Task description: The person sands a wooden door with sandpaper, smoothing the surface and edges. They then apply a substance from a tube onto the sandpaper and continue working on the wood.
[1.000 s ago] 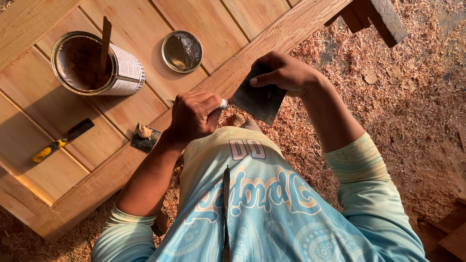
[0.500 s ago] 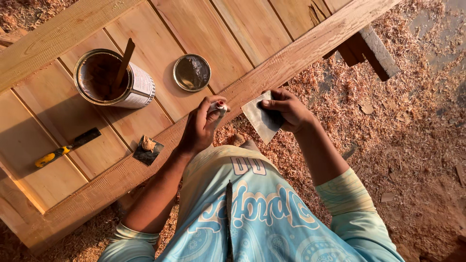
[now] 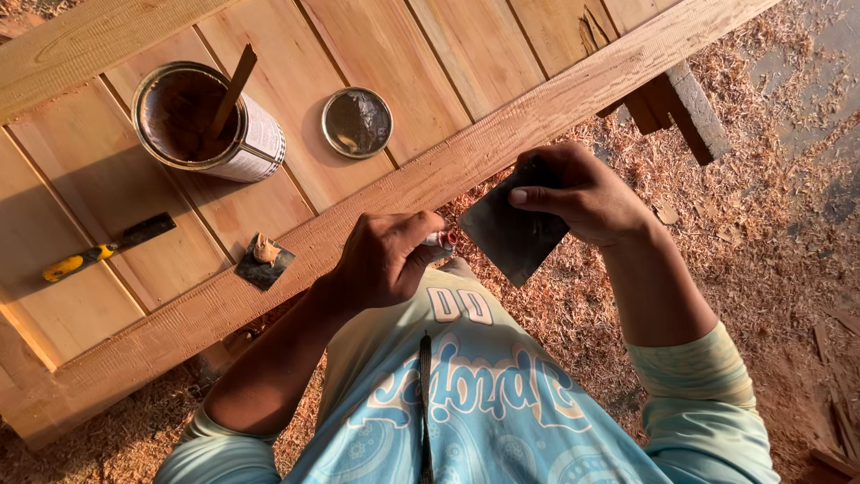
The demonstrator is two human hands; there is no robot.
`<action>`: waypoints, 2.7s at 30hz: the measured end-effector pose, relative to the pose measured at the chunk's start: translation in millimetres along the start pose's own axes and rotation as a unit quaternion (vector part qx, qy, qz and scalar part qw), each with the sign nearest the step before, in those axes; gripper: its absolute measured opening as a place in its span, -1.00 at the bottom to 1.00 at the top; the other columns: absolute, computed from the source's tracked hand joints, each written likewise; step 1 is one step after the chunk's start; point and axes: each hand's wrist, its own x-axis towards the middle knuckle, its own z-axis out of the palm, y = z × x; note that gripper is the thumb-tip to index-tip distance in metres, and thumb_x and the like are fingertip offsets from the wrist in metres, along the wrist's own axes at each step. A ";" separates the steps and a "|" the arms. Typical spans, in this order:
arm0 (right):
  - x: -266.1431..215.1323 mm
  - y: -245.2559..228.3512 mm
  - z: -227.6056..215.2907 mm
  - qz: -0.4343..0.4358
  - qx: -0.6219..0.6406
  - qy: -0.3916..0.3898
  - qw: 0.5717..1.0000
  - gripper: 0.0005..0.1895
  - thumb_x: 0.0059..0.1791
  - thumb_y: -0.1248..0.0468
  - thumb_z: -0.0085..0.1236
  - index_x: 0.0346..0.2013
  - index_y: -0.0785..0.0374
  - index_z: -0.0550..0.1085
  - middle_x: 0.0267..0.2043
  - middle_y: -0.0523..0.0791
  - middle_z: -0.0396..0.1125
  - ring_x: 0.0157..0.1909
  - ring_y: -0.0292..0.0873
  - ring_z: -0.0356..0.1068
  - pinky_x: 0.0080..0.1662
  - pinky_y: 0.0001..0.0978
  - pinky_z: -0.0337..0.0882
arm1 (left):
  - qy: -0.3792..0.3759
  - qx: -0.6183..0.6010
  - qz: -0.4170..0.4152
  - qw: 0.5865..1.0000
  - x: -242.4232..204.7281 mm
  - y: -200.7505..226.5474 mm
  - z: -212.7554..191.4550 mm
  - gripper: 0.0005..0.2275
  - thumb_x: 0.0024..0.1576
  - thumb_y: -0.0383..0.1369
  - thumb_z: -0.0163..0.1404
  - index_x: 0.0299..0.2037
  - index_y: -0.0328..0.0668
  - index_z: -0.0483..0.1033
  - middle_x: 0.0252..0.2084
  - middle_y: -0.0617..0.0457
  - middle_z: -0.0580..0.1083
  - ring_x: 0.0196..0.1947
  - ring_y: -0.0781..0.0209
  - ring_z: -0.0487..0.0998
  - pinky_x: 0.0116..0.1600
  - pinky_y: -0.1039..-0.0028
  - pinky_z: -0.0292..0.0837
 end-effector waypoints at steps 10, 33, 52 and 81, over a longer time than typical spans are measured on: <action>4.5 -40.5 0.6 0.057 -0.134 -0.069 0.987 -0.72 -0.09 0.19 0.34 -0.25 0.34 0.53 -0.39 -0.20 0.45 -0.33 -0.35 0.42 -0.28 -0.45 0.45 | -0.004 0.001 0.028 1.000 3.6 14.8 -8.8 -0.90 0.11 -0.46 0.13 -0.24 -0.25 0.47 -0.45 -0.08 0.47 -0.44 -0.12 0.56 -0.36 0.20 0.41; 52.4 -0.7 -0.4 0.199 0.130 -0.075 0.969 -0.73 -0.05 0.30 0.25 -0.12 0.42 0.50 -0.30 -0.04 0.49 -0.30 -0.20 0.50 -0.16 -0.30 0.60 | -0.038 0.199 0.118 0.972 28.8 1.9 -36.5 -0.86 0.09 -0.43 0.17 -0.18 -0.28 0.59 -0.50 -0.06 0.46 -0.47 -0.02 0.56 -0.38 0.20 0.45; 30.2 164.3 -67.2 0.073 0.409 0.118 0.902 -0.73 0.10 0.21 0.12 0.02 0.32 0.46 -0.20 -0.01 0.49 -0.22 -0.08 0.56 -0.21 -0.23 0.61 | 0.207 -0.653 -0.371 0.627 -32.0 -165.4 58.6 -0.66 0.27 -0.31 -0.15 0.18 -0.35 0.28 -0.07 -0.09 0.50 -0.12 0.11 0.57 0.01 0.24 0.50; 36.7 140.3 -39.7 0.056 0.391 0.124 0.911 -0.76 0.10 0.37 0.07 0.04 0.42 0.41 -0.16 0.02 0.48 -0.18 -0.09 0.57 -0.13 -0.21 0.62 | 0.147 -0.581 -0.264 0.755 -8.4 -56.9 4.2 -0.45 0.10 -0.62 0.01 0.33 -0.22 0.20 0.08 -0.23 0.52 -0.08 0.01 0.63 0.06 0.20 0.56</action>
